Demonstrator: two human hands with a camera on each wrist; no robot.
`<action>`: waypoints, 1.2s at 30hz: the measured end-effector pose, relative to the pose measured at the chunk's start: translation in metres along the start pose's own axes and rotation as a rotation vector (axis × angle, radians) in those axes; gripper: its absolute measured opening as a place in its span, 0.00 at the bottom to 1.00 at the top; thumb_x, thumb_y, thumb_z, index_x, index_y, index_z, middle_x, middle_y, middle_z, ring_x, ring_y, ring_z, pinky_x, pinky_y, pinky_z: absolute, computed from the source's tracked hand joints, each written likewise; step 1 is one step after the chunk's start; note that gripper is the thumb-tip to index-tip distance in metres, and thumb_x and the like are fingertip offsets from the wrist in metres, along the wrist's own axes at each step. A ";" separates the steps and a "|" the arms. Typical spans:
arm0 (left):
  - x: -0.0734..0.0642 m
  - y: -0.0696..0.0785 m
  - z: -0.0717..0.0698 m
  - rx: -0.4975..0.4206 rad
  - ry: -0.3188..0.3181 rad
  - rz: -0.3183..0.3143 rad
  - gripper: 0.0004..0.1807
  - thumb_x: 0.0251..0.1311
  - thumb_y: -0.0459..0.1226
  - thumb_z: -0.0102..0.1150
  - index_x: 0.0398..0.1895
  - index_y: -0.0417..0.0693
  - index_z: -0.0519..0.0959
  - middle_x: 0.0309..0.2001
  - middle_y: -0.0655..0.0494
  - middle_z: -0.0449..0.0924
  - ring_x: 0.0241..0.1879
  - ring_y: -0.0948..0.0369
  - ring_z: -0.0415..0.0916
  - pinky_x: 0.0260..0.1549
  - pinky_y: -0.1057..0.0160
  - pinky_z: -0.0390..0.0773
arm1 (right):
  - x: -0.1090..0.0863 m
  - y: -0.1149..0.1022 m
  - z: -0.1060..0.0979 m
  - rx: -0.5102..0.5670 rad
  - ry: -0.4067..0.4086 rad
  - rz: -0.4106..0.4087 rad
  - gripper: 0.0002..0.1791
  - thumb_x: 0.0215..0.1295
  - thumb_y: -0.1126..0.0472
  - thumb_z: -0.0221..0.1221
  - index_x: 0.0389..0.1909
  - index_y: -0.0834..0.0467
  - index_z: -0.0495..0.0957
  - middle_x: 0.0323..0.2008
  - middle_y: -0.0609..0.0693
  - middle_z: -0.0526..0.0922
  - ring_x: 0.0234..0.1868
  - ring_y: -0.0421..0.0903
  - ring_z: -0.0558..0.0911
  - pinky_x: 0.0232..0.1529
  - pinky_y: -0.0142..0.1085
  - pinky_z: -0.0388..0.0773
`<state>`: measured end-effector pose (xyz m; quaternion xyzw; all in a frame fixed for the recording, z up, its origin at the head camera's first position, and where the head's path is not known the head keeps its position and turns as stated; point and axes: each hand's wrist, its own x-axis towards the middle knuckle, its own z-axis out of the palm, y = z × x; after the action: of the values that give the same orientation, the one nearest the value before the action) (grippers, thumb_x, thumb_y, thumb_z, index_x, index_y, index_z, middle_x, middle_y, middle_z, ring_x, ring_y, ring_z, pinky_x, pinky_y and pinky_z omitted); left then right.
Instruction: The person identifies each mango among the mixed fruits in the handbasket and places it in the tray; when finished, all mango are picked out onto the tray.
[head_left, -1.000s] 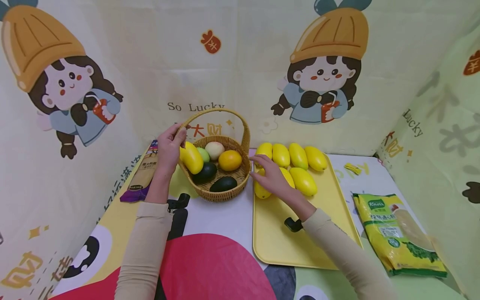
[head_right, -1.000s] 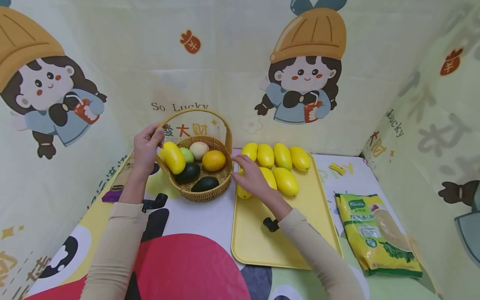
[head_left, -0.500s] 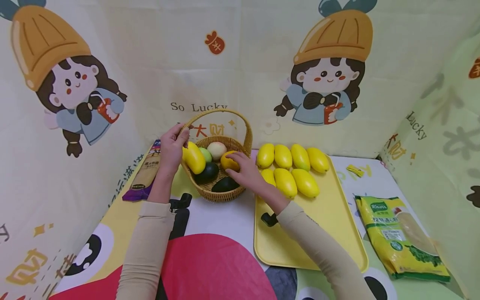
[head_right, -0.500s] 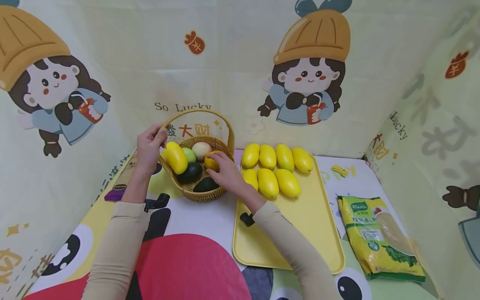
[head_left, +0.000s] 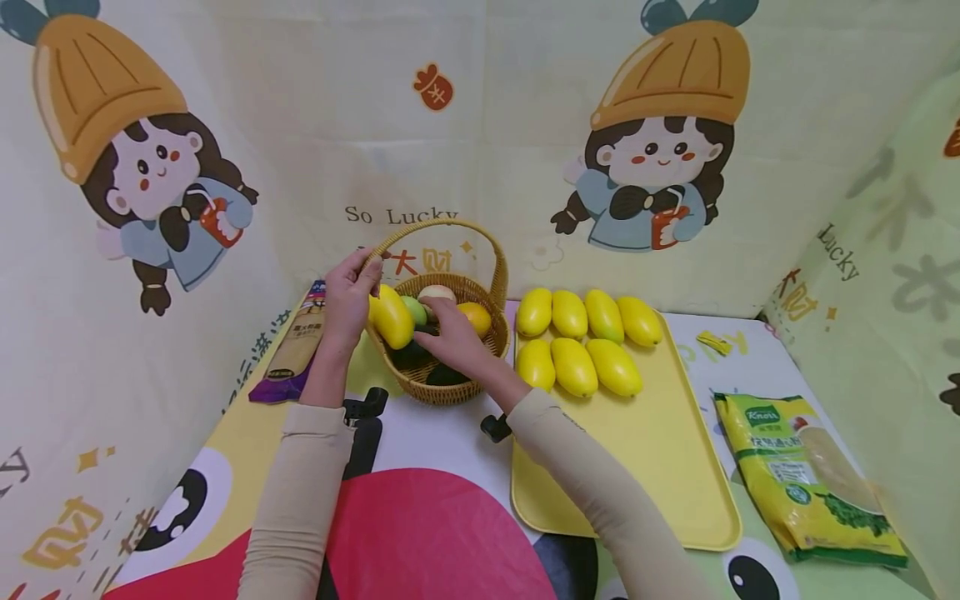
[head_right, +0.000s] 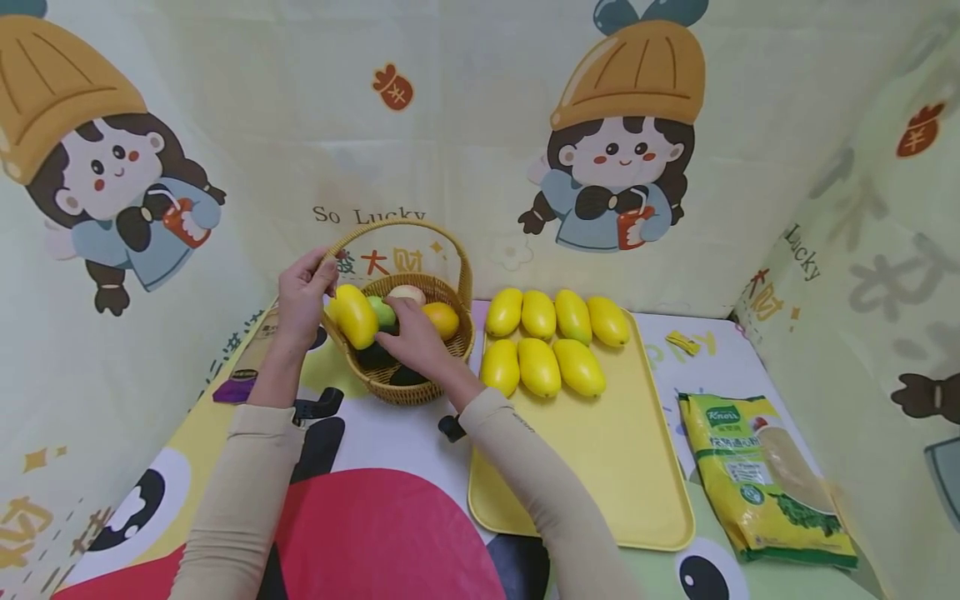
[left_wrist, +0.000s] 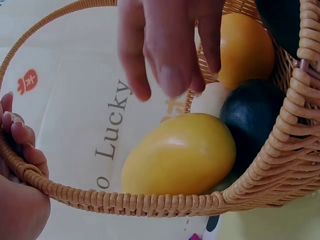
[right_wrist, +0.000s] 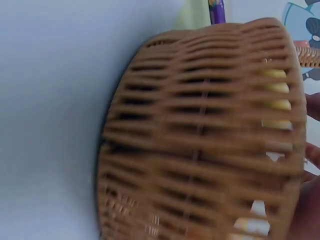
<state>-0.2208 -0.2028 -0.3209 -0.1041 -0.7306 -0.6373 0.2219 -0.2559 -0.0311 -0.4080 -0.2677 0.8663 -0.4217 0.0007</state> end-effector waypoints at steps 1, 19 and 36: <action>-0.001 0.002 0.000 -0.004 -0.002 0.006 0.17 0.74 0.35 0.50 0.53 0.27 0.78 0.22 0.55 0.67 0.22 0.60 0.63 0.27 0.67 0.70 | 0.002 -0.002 0.003 0.002 0.002 0.008 0.37 0.66 0.52 0.64 0.73 0.55 0.63 0.69 0.54 0.68 0.67 0.53 0.72 0.68 0.45 0.71; -0.001 0.004 -0.001 -0.013 0.000 -0.015 0.18 0.74 0.36 0.50 0.54 0.27 0.77 0.21 0.54 0.65 0.21 0.60 0.62 0.26 0.67 0.70 | 0.023 -0.020 0.046 0.029 0.101 0.099 0.43 0.66 0.45 0.62 0.77 0.49 0.54 0.69 0.48 0.68 0.58 0.45 0.74 0.60 0.40 0.76; -0.003 0.005 -0.001 0.011 0.008 -0.032 0.18 0.73 0.37 0.50 0.54 0.30 0.77 0.23 0.54 0.67 0.21 0.61 0.62 0.25 0.70 0.69 | 0.014 -0.021 0.032 0.150 0.195 0.152 0.36 0.59 0.57 0.65 0.70 0.52 0.65 0.61 0.49 0.76 0.48 0.45 0.76 0.50 0.40 0.77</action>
<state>-0.2163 -0.2022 -0.3176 -0.0883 -0.7348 -0.6371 0.2152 -0.2505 -0.0713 -0.4096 -0.1583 0.8461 -0.5080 -0.0316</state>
